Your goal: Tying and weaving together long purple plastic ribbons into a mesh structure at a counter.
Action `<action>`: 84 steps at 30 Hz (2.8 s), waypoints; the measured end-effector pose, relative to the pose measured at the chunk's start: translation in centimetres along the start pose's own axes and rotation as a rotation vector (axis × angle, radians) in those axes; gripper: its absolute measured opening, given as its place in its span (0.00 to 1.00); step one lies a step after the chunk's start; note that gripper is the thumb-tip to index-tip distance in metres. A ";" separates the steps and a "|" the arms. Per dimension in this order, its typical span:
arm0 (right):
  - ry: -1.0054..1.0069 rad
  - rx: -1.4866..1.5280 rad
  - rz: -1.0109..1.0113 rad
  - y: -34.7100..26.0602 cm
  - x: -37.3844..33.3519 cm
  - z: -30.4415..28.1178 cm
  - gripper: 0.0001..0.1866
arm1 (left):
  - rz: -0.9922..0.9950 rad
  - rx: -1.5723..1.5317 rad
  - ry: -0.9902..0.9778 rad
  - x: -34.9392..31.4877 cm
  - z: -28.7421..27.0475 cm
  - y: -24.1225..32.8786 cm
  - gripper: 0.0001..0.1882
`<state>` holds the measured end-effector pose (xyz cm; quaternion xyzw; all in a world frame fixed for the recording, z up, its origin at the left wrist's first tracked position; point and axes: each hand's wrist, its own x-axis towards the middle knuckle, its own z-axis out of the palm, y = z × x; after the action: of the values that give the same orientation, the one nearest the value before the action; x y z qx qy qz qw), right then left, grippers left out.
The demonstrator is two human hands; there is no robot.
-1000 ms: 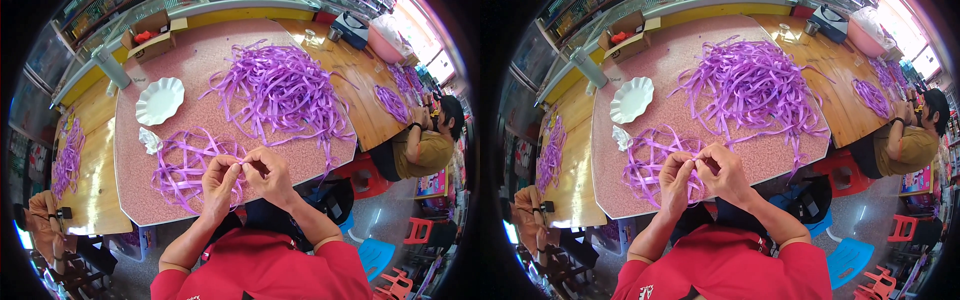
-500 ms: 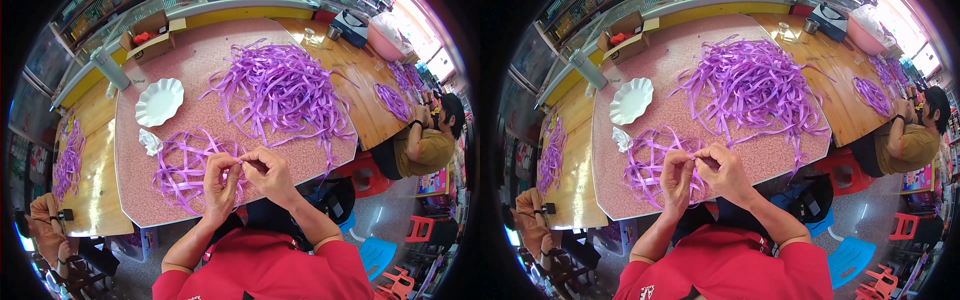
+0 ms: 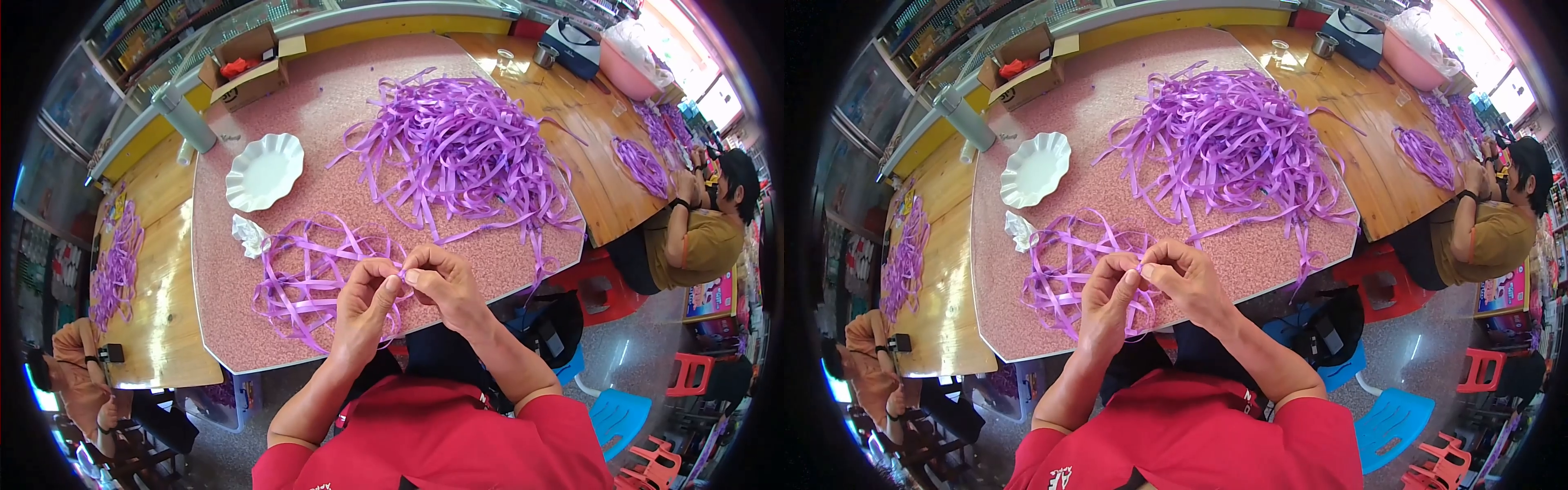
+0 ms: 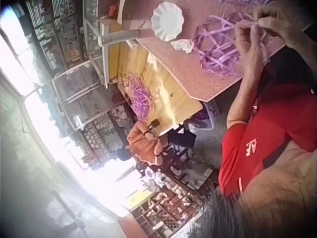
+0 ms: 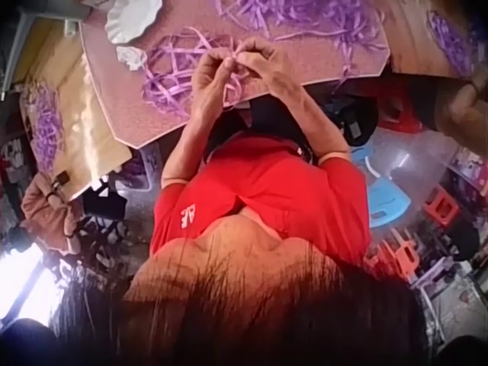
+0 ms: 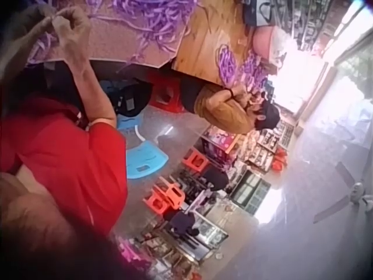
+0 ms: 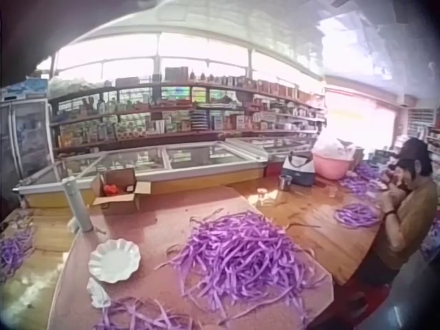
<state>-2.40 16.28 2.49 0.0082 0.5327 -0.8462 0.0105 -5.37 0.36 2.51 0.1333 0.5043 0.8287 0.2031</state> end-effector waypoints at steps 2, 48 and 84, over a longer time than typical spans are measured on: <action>0.002 -0.015 -0.015 -0.1 0.1 0.2 0.05 | 0.169 0.234 0.051 0.2 -0.3 -0.7 0.08; 0.059 -0.603 -0.115 -2.9 -0.4 0.2 0.04 | 0.893 1.094 0.067 1.8 -1.8 -0.2 0.16; -0.043 -0.754 -0.212 -2.7 -0.6 -0.6 0.03 | 0.559 1.165 -0.275 2.0 -3.8 4.9 0.21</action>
<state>-1.92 18.03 4.70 -0.0687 0.8038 -0.5874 -0.0634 -9.73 -3.66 5.13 0.4519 0.7860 0.4172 -0.0622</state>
